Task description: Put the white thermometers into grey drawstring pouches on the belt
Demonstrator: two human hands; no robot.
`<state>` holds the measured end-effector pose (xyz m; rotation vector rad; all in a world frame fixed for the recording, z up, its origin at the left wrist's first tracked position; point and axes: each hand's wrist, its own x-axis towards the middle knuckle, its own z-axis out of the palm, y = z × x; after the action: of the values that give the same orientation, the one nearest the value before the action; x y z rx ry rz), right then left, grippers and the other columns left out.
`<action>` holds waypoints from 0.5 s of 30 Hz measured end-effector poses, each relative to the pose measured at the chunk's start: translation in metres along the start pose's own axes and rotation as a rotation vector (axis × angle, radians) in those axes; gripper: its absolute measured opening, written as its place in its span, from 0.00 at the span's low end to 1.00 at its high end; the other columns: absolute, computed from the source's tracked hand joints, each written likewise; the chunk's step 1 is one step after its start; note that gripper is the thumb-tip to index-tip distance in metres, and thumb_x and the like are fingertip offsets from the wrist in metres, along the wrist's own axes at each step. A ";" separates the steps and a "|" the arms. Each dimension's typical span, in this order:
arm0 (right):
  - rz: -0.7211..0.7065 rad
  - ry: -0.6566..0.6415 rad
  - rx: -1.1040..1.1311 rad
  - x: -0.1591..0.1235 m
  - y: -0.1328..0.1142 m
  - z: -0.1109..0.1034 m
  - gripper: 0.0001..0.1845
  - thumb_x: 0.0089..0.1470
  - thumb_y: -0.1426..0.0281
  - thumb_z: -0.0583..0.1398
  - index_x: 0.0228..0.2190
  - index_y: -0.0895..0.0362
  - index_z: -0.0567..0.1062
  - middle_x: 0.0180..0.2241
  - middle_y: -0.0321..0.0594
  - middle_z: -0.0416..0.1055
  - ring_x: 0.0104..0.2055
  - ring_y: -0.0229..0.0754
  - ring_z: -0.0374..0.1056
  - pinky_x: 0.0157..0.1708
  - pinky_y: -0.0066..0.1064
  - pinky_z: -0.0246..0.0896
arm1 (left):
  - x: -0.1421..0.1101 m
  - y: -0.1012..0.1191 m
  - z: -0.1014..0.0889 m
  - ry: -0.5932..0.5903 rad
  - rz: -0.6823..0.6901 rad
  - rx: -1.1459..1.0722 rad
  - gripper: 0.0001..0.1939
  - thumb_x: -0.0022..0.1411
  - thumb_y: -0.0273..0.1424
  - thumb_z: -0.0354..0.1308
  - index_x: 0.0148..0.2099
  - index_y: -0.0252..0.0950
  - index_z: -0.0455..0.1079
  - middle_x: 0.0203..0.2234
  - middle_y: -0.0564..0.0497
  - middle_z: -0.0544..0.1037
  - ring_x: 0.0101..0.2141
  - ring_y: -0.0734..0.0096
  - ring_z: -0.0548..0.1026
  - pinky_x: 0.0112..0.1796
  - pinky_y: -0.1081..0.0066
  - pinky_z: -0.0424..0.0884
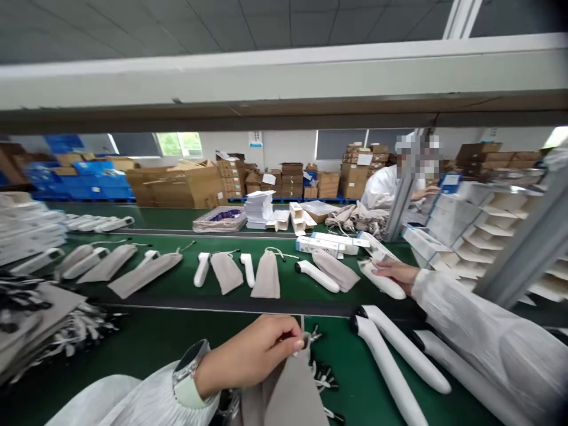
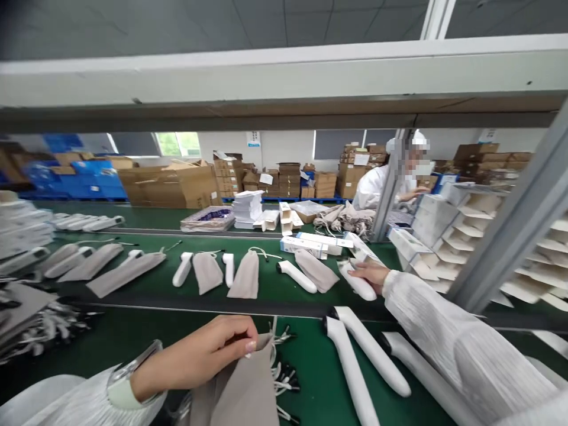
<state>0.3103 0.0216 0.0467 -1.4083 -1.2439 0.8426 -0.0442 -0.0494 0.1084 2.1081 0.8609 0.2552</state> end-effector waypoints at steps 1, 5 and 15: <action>0.096 -0.007 0.104 -0.017 -0.012 -0.006 0.17 0.34 0.71 0.64 0.31 0.58 0.68 0.24 0.41 0.69 0.26 0.45 0.68 0.27 0.38 0.62 | 0.000 0.000 0.001 -0.040 0.008 0.046 0.10 0.60 0.37 0.45 0.32 0.37 0.63 0.27 0.55 0.64 0.29 0.73 0.62 0.28 0.76 0.57; 0.133 -0.073 0.469 -0.075 -0.071 0.025 0.32 0.37 0.72 0.64 0.44 0.47 0.58 0.35 0.36 0.67 0.38 0.43 0.66 0.36 0.40 0.63 | 0.000 0.001 0.001 -0.126 0.091 0.129 0.05 0.59 0.32 0.47 0.33 0.38 0.62 0.32 0.54 0.64 0.34 0.71 0.63 0.33 0.76 0.58; -0.071 -0.478 0.717 -0.083 -0.106 0.142 0.26 0.43 0.66 0.61 0.43 0.43 0.56 0.34 0.32 0.63 0.34 0.36 0.65 0.32 0.35 0.63 | -0.016 -0.007 -0.007 0.143 0.181 -0.041 0.11 0.63 0.37 0.40 0.34 0.39 0.59 0.33 0.53 0.56 0.33 0.73 0.60 0.33 0.75 0.57</action>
<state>0.1318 -0.0319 0.1074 -0.5981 -1.1486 1.4505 -0.0626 -0.0523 0.1091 2.1511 0.7400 0.5192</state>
